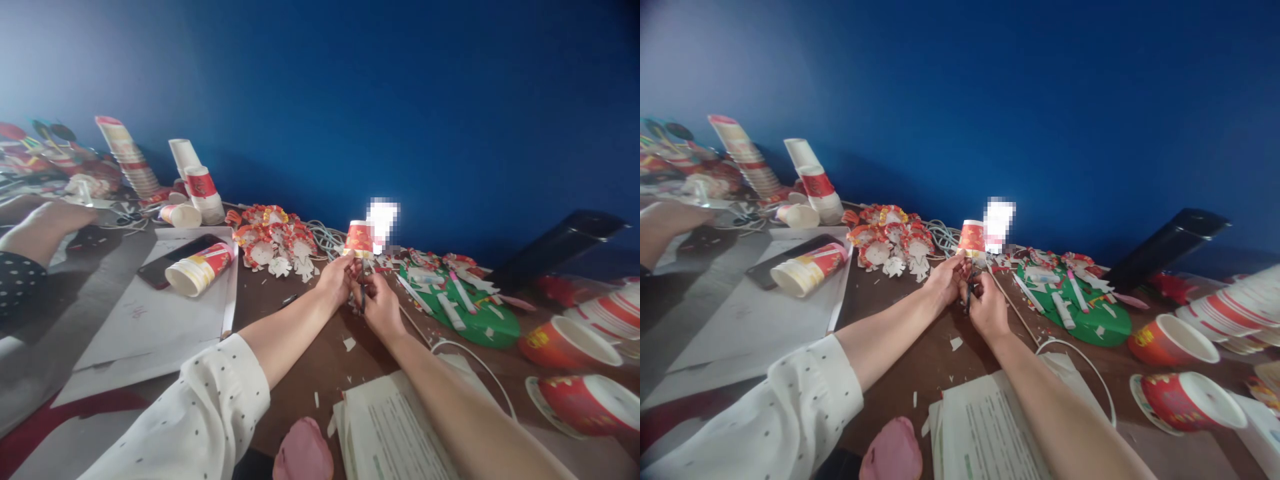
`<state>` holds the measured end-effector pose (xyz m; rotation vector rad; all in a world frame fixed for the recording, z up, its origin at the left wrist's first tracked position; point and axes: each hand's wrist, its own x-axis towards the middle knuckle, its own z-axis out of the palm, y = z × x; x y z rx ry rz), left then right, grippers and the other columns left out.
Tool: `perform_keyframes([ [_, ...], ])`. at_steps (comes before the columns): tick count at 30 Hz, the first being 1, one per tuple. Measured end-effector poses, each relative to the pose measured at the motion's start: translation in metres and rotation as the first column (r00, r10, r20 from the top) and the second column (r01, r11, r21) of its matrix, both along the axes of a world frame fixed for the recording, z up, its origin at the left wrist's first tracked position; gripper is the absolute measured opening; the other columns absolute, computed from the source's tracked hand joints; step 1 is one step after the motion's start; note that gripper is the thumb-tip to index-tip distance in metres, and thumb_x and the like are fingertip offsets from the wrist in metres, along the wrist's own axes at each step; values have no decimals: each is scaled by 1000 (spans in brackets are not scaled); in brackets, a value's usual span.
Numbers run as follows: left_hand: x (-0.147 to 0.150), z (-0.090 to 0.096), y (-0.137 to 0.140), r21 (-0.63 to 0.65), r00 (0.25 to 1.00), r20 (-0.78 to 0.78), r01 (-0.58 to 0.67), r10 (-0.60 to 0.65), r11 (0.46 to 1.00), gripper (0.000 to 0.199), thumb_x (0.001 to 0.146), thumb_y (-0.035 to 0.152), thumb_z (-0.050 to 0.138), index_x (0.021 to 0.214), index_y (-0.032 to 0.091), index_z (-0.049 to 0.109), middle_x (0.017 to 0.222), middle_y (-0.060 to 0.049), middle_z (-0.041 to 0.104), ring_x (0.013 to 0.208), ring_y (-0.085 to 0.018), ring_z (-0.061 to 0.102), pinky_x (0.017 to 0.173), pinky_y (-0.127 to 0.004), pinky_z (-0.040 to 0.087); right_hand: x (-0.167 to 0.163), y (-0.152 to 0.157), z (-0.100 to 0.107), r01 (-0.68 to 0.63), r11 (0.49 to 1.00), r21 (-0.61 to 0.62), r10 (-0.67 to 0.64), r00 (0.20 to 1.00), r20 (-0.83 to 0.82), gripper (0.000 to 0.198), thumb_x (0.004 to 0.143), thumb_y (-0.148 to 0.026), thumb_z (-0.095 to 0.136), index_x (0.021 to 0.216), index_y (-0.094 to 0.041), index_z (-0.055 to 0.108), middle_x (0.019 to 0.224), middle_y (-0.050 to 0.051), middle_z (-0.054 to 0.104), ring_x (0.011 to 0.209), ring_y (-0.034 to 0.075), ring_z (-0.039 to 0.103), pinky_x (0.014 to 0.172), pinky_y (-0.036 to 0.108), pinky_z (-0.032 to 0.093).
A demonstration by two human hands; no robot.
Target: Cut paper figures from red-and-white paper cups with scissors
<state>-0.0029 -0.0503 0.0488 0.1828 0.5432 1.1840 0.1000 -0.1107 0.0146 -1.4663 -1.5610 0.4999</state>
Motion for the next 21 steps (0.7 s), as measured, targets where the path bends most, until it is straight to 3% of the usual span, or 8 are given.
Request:
perform_keyframes([
  [15, 0, 2, 0, -18, 1000, 8, -5, 5, 1000, 19, 88, 10, 57, 68, 11, 57, 58, -2, 59, 50, -5, 55, 54, -14, 47, 0, 1, 0, 8, 999, 39, -8, 1000, 2, 19, 82, -39, 62, 84, -21, 56, 65, 2, 64, 59, 18, 59, 54, 27, 44],
  [21, 0, -1, -1, -6, 999, -17, 39, -39, 999, 19, 87, 13, 58, 68, 12, 55, 55, 0, 56, 45, -6, 53, 47, -15, 44, -2, 3, -3, -21, 1000, -3, 21, 995, -93, 22, 81, -42, 63, 87, -22, 56, 60, 0, 62, 52, 17, 57, 50, 27, 43],
])
